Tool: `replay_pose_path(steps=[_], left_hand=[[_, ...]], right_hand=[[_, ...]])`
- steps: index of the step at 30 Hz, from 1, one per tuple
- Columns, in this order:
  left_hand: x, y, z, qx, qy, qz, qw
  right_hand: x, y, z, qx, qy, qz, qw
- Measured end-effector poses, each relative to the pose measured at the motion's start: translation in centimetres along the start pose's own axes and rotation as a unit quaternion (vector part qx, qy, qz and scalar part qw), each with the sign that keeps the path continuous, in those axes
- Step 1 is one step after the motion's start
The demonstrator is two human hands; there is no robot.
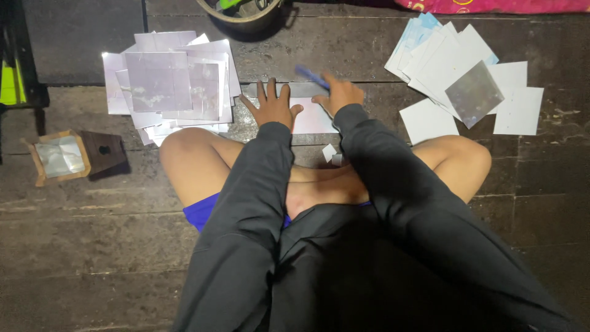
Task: Cutting small pieces of paper using a ruler and a utility knife
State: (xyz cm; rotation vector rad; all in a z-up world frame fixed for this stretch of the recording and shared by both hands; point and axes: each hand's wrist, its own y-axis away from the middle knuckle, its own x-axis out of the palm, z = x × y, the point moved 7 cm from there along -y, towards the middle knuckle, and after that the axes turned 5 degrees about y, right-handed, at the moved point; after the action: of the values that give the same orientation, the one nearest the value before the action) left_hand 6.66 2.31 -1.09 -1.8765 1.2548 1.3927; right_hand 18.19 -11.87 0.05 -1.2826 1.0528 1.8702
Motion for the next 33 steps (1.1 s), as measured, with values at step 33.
replay_pose_path(steps=[33], left_hand=[[1.5, -0.1, 1.8, -0.081, 0.007, 0.124, 0.989]], right_hand=[[-1.5, 1.9, 4.2, -0.122, 0.13, 0.008, 0.984]])
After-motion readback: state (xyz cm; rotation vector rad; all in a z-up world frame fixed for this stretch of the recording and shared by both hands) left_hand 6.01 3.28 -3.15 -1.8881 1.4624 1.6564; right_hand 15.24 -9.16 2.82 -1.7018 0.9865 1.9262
